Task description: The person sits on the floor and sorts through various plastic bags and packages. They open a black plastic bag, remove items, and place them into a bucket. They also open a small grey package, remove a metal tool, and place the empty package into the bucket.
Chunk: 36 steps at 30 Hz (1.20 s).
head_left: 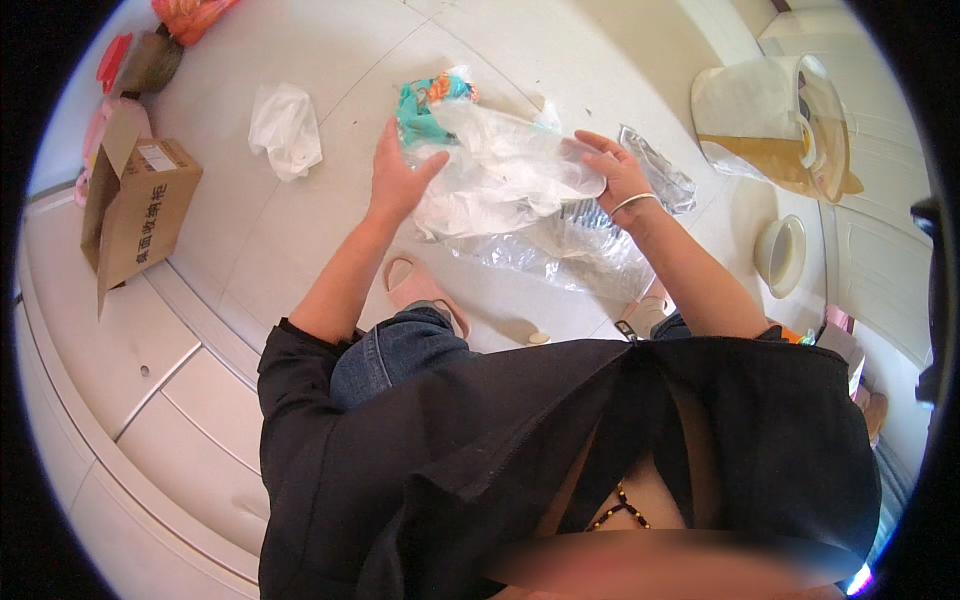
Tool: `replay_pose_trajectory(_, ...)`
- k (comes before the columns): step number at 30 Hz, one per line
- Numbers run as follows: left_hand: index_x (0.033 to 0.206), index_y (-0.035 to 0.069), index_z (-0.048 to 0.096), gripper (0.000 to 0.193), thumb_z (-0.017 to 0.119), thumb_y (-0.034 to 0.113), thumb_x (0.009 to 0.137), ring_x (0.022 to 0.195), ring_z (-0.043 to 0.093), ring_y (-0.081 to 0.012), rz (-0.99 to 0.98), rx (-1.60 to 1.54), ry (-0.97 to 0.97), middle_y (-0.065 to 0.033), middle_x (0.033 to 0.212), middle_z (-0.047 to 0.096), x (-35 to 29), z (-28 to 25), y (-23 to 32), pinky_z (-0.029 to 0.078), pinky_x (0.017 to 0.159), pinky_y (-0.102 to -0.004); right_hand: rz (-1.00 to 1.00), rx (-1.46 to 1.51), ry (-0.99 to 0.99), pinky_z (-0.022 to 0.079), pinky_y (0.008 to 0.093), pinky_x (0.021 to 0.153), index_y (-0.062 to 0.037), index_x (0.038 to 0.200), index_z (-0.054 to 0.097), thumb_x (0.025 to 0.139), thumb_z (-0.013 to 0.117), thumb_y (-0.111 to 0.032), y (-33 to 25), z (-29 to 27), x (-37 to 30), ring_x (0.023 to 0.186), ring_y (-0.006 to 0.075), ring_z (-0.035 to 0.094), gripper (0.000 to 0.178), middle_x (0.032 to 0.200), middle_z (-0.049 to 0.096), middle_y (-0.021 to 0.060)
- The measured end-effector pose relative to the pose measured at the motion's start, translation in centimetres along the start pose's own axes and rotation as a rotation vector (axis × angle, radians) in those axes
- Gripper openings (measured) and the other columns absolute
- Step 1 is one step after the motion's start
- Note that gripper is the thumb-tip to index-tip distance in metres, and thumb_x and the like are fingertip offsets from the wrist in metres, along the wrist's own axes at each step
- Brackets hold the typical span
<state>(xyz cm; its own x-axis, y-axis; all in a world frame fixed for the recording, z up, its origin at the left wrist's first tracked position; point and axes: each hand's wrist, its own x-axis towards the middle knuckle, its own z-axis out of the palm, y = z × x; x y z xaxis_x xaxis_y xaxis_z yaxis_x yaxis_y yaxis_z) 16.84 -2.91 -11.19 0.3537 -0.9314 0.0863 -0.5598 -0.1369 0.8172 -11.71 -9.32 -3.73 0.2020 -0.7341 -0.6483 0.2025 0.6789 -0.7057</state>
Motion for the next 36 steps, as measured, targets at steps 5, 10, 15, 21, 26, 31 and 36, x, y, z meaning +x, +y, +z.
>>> replay_pose_trajectory(5,0.116,-0.002,0.056,0.044,0.069,0.02,0.08,0.088,0.059,-0.0146,-0.635,-0.577,-0.574,-0.0082,0.101,0.064,0.1,0.3,-0.5,0.047,0.076,-0.0281,-0.195,-0.032,0.068,0.052,0.0277,0.081,-0.0013,0.118,0.057,0.084,0.054,0.003,-1.1,-1.7,0.8,0.092,0.0169,0.062,0.034,0.108,0.063,0.013)
replay_pose_trajectory(10,0.101,0.0,0.064,0.02,0.065,0.011,0.084,0.076,0.057,-0.0088,-0.296,-0.684,-0.259,-0.0033,0.089,0.065,0.8,0.0,0.1,0.046,0.069,-0.0238,-0.357,-0.438,0.345,0.053,0.0254,0.072,-0.002,0.112,0.061,0.083,0.063,-0.007,-2.2,-5.7,3.1,0.078,0.0129,0.061,0.029,0.094,0.065,0.0104)
replay_pose_trajectory(15,0.094,0.001,0.063,0.014,0.064,0.011,0.085,0.072,0.055,-0.0074,-0.441,-0.747,-0.075,-0.002,0.085,0.064,2.4,-1.0,-1.2,0.043,0.063,-0.0224,-0.248,-0.156,0.523,0.057,0.0315,0.067,0.0005,0.102,0.059,0.083,0.065,-0.013,-3.1,-9.2,3.9,0.076,0.0194,0.064,0.024,0.091,0.064,0.0102)
replay_pose_trajectory(21,0.093,0.002,0.062,0.012,0.063,0.013,0.088,0.07,0.052,-0.0064,-0.41,-0.807,-0.066,0.0001,0.083,0.062,3.2,-1.8,-2.2,0.041,0.062,-0.0221,-0.13,-0.209,0.376,0.057,0.0309,0.06,-0.0019,0.096,0.061,0.084,0.064,-0.017,-3.0,-9.4,2.5,0.073,0.0169,0.061,0.019,0.085,0.062,0.0065)
replay_pose_trajectory(26,0.097,0.002,0.062,0.015,0.061,0.015,0.089,0.074,0.053,-0.0059,-0.273,-0.761,-0.148,0.0006,0.086,0.062,3.9,-2.5,-1.4,0.042,0.067,-0.0218,0.041,-0.717,0.039,0.044,0.0393,0.092,-0.0019,0.128,0.046,0.077,0.071,-0.025,-5.0,-9.2,1.2,0.112,0.0242,0.051,0.061,0.119,0.055,0.013)
replay_pose_trajectory(31,0.1,0.002,0.064,0.017,0.058,0.014,0.09,0.08,0.053,-0.0055,-0.16,-0.701,-0.196,0.0021,0.088,0.062,4.9,-3.1,-0.8,0.042,0.071,-0.0224,-0.028,-0.926,-0.103,0.042,0.0325,0.094,-0.002,0.133,0.043,0.079,0.068,-0.032,-6.3,-7.5,1.6,0.109,0.0223,0.054,0.066,0.122,0.054,0.0155)
replay_pose_trajectory(36,0.117,0.001,0.052,0.034,0.061,0.015,0.088,0.088,0.057,-0.0103,-0.257,-0.747,-0.146,-0.006,0.105,0.06,5.0,-2.0,-0.3,0.046,0.077,-0.0251,-0.24,-0.816,0.012,0.046,0.0259,0.078,-0.0031,0.106,0.062,0.086,0.063,-0.025,-4.8,-4.8,2.2,0.082,0.012,0.057,0.03,0.093,0.064,0.0039)
